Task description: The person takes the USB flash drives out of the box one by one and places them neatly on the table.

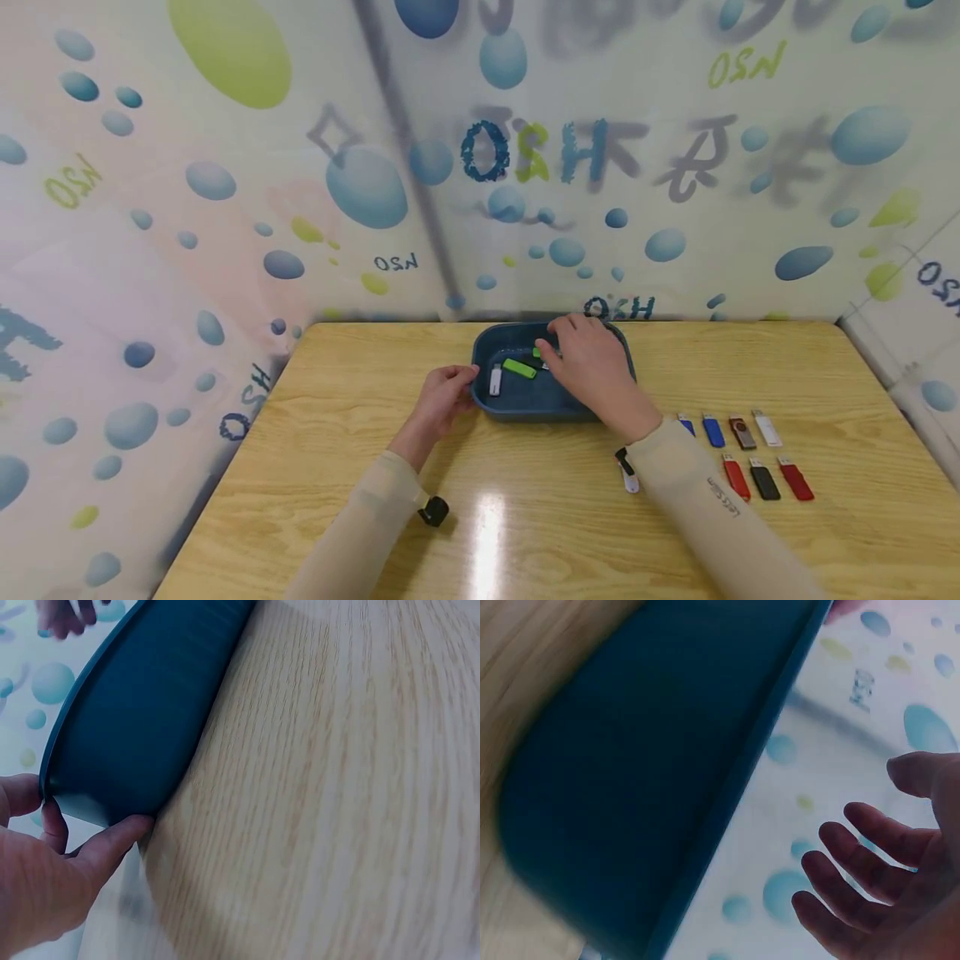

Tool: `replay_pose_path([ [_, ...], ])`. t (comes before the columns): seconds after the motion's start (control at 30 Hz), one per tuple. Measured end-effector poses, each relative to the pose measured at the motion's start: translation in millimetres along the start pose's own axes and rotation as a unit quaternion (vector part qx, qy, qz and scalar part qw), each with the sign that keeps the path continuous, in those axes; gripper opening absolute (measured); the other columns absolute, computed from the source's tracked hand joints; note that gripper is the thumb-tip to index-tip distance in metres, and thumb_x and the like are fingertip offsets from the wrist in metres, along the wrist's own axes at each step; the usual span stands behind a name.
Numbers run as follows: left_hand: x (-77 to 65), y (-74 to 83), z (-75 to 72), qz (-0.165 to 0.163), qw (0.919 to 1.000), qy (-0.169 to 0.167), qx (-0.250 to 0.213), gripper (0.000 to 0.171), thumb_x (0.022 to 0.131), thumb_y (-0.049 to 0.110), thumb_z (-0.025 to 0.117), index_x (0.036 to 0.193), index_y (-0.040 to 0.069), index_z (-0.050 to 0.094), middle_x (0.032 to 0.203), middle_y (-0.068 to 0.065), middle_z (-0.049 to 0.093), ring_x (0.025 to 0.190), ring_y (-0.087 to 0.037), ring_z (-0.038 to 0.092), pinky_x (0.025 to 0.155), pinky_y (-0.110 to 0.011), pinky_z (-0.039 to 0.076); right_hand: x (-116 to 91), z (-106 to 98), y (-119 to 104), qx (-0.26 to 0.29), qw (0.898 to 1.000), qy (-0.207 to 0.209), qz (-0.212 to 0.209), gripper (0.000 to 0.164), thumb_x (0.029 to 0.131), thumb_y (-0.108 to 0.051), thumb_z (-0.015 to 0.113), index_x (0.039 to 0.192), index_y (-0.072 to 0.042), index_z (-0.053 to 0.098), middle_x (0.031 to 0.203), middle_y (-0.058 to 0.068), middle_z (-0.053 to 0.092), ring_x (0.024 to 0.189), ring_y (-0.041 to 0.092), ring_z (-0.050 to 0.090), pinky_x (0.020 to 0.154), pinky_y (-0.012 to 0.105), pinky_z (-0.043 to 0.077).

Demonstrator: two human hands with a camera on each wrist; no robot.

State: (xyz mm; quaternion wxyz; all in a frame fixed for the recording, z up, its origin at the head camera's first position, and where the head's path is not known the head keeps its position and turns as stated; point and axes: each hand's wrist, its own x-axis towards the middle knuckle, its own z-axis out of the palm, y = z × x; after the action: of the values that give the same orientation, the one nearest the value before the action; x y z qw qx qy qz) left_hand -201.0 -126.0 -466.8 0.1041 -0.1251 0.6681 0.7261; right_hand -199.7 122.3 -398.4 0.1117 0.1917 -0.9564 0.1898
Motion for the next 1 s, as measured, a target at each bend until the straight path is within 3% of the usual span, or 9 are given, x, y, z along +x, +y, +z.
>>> replay_pose_path([
  [0.17,-0.7,0.5,-1.9,-0.001,1.0,-0.002,0.001,0.031,0.104,0.017,0.062,0.119,-0.01,0.062,0.112,-0.017,0.063,0.092,-0.021,0.066,0.086,-0.038,0.061,14.0,21.7,-23.5,0.011,1.0,-0.019,-0.011,0.033,0.101,-0.031,0.068,0.119,-0.004,0.07,0.112,0.015,0.066,0.096,0.032,0.065,0.077,0.046,0.057],
  [0.37,-1.2,1.6,-4.6,-0.002,0.9999,-0.014,0.01,0.034,0.106,0.019,0.06,0.121,-0.011,0.061,0.115,-0.019,0.063,0.095,-0.022,0.066,0.09,-0.041,0.06,29.5,44.6,-43.9,0.017,0.994,-0.107,0.017,0.036,0.102,-0.032,0.066,0.123,-0.002,0.068,0.11,0.015,0.064,0.087,0.029,0.065,0.073,0.044,0.058],
  [0.5,-0.9,1.2,-6.2,-0.006,0.9997,-0.019,0.016,0.034,0.107,0.02,0.059,0.121,-0.01,0.061,0.114,-0.017,0.063,0.095,-0.021,0.064,0.09,-0.039,0.06,36.3,58.7,-50.6,0.007,0.99,-0.141,0.032,0.036,0.103,-0.03,0.065,0.121,0.0,0.067,0.107,0.016,0.064,0.083,0.029,0.065,0.07,0.043,0.058],
  [0.8,-1.0,0.6,-5.2,0.004,0.9997,-0.024,0.007,0.031,0.107,0.018,0.058,0.119,-0.011,0.061,0.114,-0.016,0.064,0.1,-0.023,0.066,0.088,-0.04,0.061,48.6,78.0,-60.0,-0.009,0.985,-0.169,0.045,0.028,0.103,-0.027,0.065,0.106,0.001,0.066,0.085,0.011,0.061,0.071,0.024,0.06,0.058,0.037,0.05],
  [1.0,-0.4,-0.4,-5.1,0.001,0.9997,-0.023,0.009,0.031,0.107,0.017,0.058,0.122,-0.011,0.062,0.118,-0.015,0.063,0.109,-0.028,0.066,0.091,-0.042,0.06,54.5,83.7,-66.1,0.008,0.981,-0.186,0.05,0.026,0.103,-0.024,0.066,0.086,-0.005,0.063,0.068,0.006,0.057,0.058,0.021,0.057,0.052,0.032,0.045],
])
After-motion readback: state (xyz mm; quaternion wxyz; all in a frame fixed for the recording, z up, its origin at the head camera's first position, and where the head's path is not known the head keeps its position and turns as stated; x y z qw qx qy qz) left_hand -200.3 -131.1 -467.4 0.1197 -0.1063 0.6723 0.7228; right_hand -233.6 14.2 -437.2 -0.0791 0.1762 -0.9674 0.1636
